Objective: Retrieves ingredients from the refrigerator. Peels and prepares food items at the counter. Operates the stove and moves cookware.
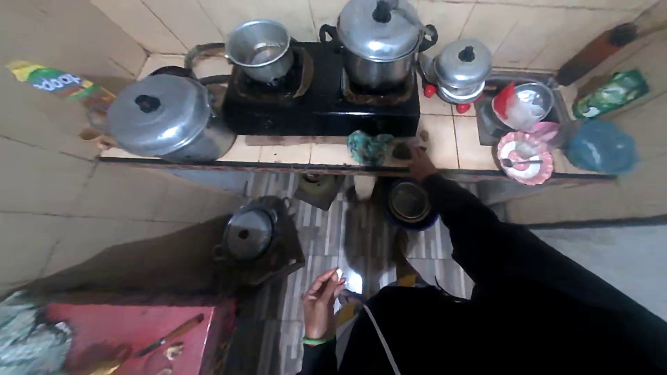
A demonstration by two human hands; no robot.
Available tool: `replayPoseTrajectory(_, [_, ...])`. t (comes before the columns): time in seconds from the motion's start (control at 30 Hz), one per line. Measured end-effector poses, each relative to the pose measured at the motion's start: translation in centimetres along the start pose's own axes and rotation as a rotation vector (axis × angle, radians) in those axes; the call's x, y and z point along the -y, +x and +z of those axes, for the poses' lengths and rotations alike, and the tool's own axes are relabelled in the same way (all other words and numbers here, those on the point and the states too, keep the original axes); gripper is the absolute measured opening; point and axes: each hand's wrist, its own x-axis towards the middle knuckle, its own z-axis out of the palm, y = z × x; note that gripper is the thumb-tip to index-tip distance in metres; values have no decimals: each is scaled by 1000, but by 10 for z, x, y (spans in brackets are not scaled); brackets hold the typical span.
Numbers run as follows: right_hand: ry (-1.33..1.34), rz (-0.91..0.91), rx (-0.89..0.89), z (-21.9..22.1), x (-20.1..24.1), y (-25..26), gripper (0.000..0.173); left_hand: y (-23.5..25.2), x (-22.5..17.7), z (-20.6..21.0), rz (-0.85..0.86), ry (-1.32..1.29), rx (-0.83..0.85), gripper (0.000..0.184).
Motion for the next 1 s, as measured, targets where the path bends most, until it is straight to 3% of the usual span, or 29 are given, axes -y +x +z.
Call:
replayPoseTrajectory(0.13, [-147,-210,4,30,-40,55,74,13,8,73,-53,61,-1,16])
replayPoseTrajectory(0.4, [-152,-349,99,25,-60,80,74,54,3,207,-106,161,180,16])
replayPoseTrajectory(0.47, [-65,-351,42,23,-69,69,73,66,1,240,-101,211,209,16])
replayPoseTrajectory(0.53, [183,-240,-49,10,-80,41,72,82,2,273,-55,332,254,18])
replayPoseTrajectory(0.63, [722,251,49,-33,-99,-8,62,115,19,331,73,594,354,22])
replayPoseTrajectory(0.73, [1095,488,-57,-44,-148,-35,58,158,58,396,144,797,465,28])
replayPoseTrajectory(0.87, [1155,540,-149,-65,-184,-55,58,203,95,482,203,863,563,29])
replayPoseTrajectory(1.0, [1085,555,-182,-77,-196,-58,58,229,117,522,253,1033,596,27])
